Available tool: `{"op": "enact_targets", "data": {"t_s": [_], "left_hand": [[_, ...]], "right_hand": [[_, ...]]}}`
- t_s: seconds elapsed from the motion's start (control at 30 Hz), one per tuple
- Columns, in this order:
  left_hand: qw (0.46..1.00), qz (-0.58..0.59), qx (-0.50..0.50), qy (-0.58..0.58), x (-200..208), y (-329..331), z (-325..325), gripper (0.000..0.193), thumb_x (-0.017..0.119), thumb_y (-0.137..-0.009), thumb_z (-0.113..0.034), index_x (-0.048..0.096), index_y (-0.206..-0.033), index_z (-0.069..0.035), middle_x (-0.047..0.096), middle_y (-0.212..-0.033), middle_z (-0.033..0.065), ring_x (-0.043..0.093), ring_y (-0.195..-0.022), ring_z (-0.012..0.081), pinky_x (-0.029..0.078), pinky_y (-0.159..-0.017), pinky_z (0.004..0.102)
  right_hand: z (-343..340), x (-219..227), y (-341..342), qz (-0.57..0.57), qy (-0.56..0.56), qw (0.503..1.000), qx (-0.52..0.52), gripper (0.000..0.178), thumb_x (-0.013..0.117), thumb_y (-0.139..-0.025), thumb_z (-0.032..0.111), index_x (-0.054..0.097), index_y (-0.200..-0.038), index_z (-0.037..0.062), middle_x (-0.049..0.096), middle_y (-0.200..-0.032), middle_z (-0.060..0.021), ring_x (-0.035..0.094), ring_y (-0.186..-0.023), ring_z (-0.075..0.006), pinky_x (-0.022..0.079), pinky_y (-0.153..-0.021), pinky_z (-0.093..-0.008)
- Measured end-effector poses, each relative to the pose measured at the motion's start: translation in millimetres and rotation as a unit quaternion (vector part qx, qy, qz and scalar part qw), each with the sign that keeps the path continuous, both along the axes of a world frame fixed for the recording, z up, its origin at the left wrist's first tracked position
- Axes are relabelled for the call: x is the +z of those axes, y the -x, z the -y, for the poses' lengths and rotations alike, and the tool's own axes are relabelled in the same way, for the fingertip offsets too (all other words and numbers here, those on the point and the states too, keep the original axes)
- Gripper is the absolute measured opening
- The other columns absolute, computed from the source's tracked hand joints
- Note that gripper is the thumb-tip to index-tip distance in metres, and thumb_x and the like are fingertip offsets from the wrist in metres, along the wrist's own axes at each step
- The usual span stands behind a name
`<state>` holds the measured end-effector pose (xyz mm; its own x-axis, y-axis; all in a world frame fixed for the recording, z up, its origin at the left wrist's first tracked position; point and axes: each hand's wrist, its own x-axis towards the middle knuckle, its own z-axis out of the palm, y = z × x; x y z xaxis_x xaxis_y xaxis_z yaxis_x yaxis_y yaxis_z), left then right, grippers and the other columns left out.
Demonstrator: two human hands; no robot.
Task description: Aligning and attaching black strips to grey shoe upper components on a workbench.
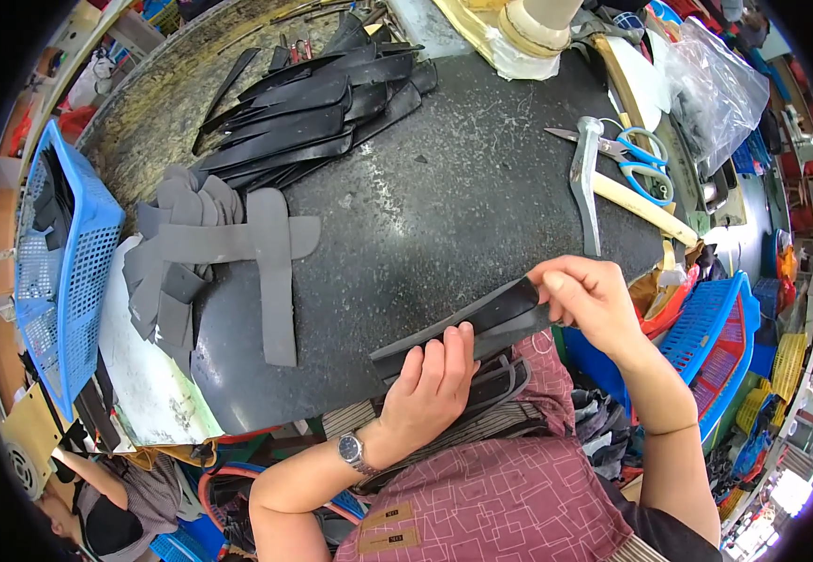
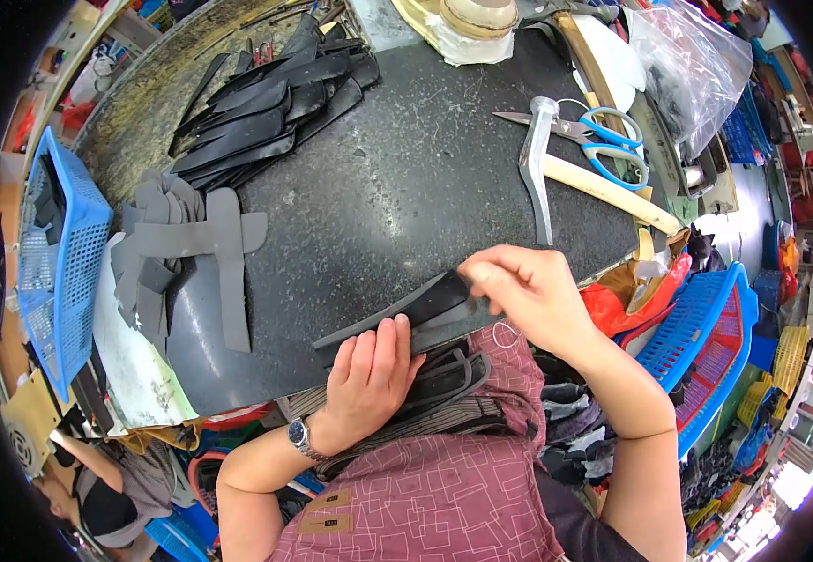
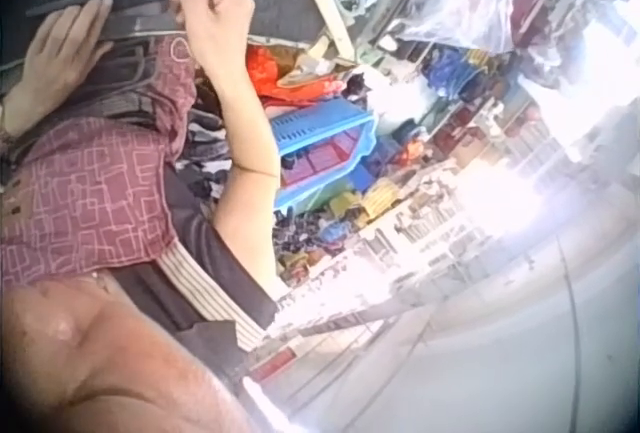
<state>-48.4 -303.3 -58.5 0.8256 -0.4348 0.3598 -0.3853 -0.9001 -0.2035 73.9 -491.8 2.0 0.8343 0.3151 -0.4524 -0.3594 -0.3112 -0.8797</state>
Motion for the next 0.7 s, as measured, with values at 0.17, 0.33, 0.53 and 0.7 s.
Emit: {"op": "enact_targets", "data": {"t_s": [0.17,0.33,0.53,0.7], "left_hand": [[1.000,-0.005,-0.012,-0.005,1,-4,-2,0.041,0.055,-0.090,-0.032,0.061,-0.121,-0.006,0.054,-0.114,0.0090,0.050,-0.098,0.0211,0.044,-0.085,0.0336],[1.000,0.006,-0.022,0.012,3,-7,0,0.041,0.047,-0.089,-0.019,0.058,-0.127,-0.011,0.052,-0.113,0.0088,0.048,-0.096,0.0203,0.043,-0.081,0.0321],[0.999,-0.019,-0.044,0.023,9,-8,-6,0.040,0.045,-0.089,-0.020,0.058,-0.127,-0.013,0.052,-0.113,0.0084,0.048,-0.095,0.0203,0.042,-0.080,0.0322],[0.999,-0.009,-0.045,0.017,6,-7,-9,0.041,0.047,-0.091,-0.026,0.058,-0.126,-0.010,0.052,-0.113,0.0078,0.048,-0.095,0.0195,0.041,-0.081,0.0323]], "right_hand": [[-8,2,1,0.302,0.187,0.926,0.130,0.014,0.072,-0.076,0.008,0.060,-0.079,0.0023,0.055,-0.070,-0.0078,0.056,-0.058,-0.0205,0.044,-0.052,-0.0312],[-9,12,-9,0.252,0.201,0.929,0.182,0.017,0.072,-0.073,0.007,0.057,-0.075,0.0017,0.057,-0.074,-0.0095,0.059,-0.064,-0.0225,0.046,-0.056,-0.0347],[3,24,-29,-0.044,0.043,0.973,0.221,0.014,0.071,-0.080,0.009,0.061,-0.081,-0.0009,0.066,-0.092,-0.0069,0.059,-0.081,-0.0089,0.048,-0.069,-0.0276],[3,15,-32,-0.060,0.089,0.981,0.163,0.012,0.067,-0.084,0.006,0.065,-0.094,-0.0009,0.065,-0.079,-0.0014,0.056,-0.073,-0.0049,0.046,-0.067,-0.0226]]}}
